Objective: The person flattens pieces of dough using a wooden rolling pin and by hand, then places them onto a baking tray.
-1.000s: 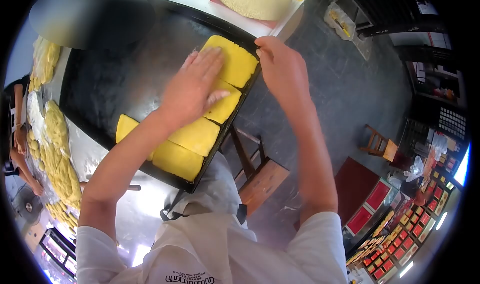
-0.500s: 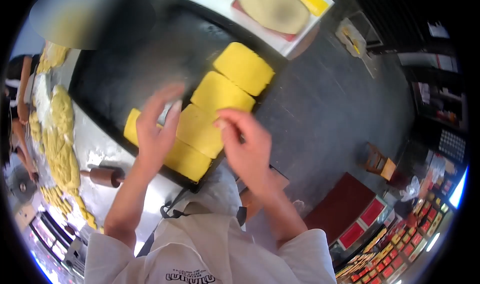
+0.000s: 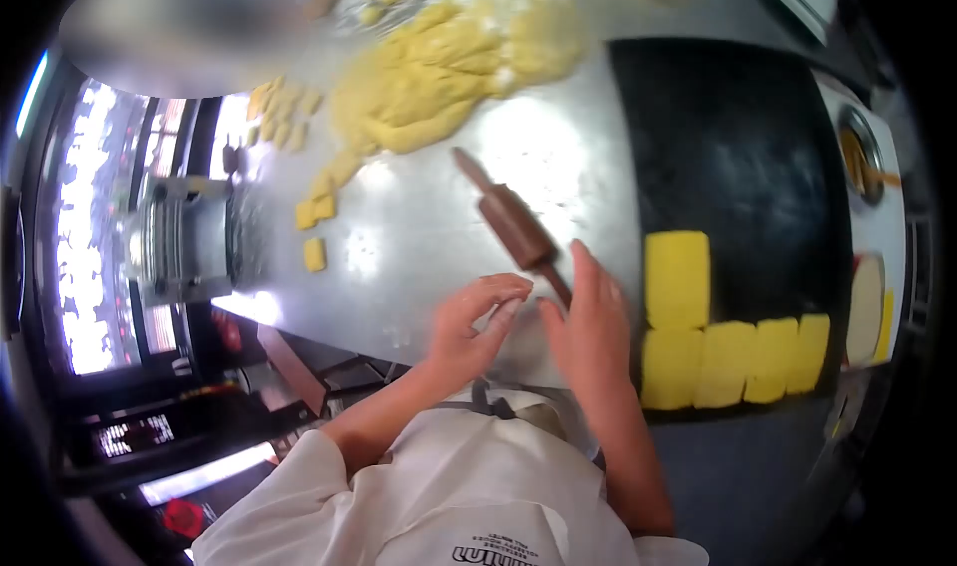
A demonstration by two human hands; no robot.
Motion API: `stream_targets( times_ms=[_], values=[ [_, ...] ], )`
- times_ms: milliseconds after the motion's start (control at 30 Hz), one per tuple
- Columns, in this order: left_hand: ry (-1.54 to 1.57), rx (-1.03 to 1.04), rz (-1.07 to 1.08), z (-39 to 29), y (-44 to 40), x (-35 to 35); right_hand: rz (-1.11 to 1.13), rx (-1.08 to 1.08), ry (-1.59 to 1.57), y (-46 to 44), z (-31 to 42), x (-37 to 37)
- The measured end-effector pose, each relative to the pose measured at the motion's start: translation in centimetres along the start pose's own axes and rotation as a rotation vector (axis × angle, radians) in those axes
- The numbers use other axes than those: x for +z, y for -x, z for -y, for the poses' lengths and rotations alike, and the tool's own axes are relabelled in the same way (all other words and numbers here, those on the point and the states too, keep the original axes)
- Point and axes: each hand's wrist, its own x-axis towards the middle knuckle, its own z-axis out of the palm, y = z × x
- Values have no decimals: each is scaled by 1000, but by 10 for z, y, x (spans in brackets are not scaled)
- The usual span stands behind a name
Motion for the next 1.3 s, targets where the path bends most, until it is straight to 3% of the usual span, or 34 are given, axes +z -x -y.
stream_targets(
  times_ms=[100,233,300,367,433,500,567,667,867,967,1067,1100,1167,1233,1300],
  values=[
    [-99,-170,6,38,12,-54,19,30,26,-27,12,57],
    [120,-462,-242,141,26,-146,-127,142,111,-59,39,123],
    [-100,-432,-314,162,11,-187,-201,117,187,-53,20,127],
    [-285,-254,-387,192,-13,-241,-221,110,226,-44,15,130],
    [-474,-242,-339,219,-53,-296,-237,133,283,-33,15,134],
    [-578,-29,-315,252,-94,-338,-283,85,359,-23,7,147],
    [-594,-21,-235,282,-137,-360,-327,83,413,-17,12,157],
    [-750,45,-15,303,-180,-364,-406,133,453,-7,16,162],
    [-568,-226,376,267,-196,-369,-534,226,464,-1,11,165],
    [-511,-77,244,259,-185,-352,-549,233,514,-1,8,166],
    [-460,72,-63,201,-134,-296,-563,243,498,-1,12,164],
    [-479,283,-135,212,-121,-278,-564,244,494,-2,15,166],
    [-475,557,-131,222,-92,-239,-567,246,489,-2,18,164],
    [-515,497,78,216,-53,-205,-557,232,485,0,9,161],
    [-445,463,114,206,-38,-207,-559,218,483,0,2,161]
  ],
)
